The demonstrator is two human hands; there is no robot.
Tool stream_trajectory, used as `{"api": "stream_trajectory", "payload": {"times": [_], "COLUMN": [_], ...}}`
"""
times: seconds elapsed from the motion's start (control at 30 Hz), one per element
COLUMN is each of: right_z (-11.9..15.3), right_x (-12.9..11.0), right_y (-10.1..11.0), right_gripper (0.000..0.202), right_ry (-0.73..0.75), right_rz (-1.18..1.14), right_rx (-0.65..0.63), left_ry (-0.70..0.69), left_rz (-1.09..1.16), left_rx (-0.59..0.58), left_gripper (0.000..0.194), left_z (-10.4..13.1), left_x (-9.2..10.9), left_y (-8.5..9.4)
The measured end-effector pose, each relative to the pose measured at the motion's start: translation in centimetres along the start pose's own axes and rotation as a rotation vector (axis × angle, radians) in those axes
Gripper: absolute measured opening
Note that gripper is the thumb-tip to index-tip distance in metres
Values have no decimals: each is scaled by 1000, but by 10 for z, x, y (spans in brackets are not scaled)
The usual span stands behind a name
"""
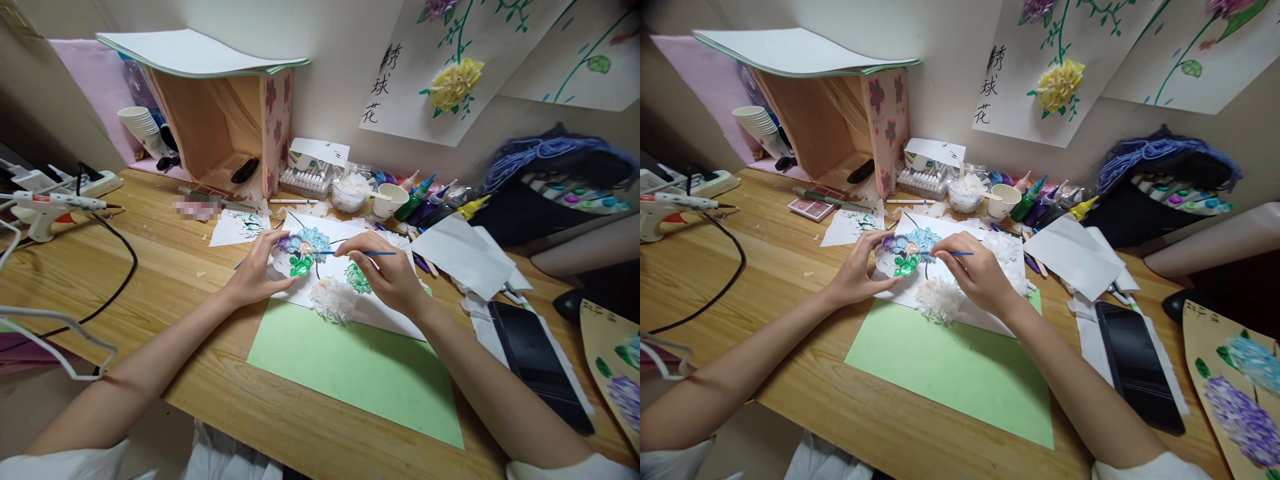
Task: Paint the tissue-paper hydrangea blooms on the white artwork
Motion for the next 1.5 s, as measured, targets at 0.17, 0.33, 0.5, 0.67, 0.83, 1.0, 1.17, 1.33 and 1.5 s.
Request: {"api": "stream_trajectory", "payload": {"times": [0.17,0.33,0.5,0.67,0.83,1.0,1.17,1.33,1.5], "right_z": [-1,-1,-2,1,1,-1,0,2,0], "right_x": [1,1,3,16,23,28,42,54,51], "right_y": [2,2,3,9,4,16,28,28,17], "right_gripper": [18,18,19,24,25,29,30,36,39], "right_ry": [0,10,-26,-162,-197,-214,-302,-321,-281], "right_rz": [10,23,18,-83,-88,-61,-89,-113,-119], "right_rx": [3,-6,-9,45,-19,24,48,-18,-114], "left_ry": [4,7,5,10,34,45,79,92,123], "left_rz": [-4,1,-1,-3,6,4,5,0,-7], "left_rx": [-6,-14,-16,-18,-28,-23,-22,-43,-50], "left_gripper": [71,71,72,72,73,73,72,71,72], "left_z": [0,0,0,0,1,1,1,2,2], "left_x": [0,-1,-2,-2,-4,-6,-11,-14,-18], "left_y": [-1,-2,-2,-2,-3,-2,-3,-6,-8]}}
Point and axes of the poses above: each hand's wrist, its own z-axis away from the middle knuckle, its own y-axis out of the back of the hand, x = y × z, the point moved 9 cm from there along -z, towards the middle knuckle, and after that the axes turned 14 degrees about z, right-handed, at the moved point
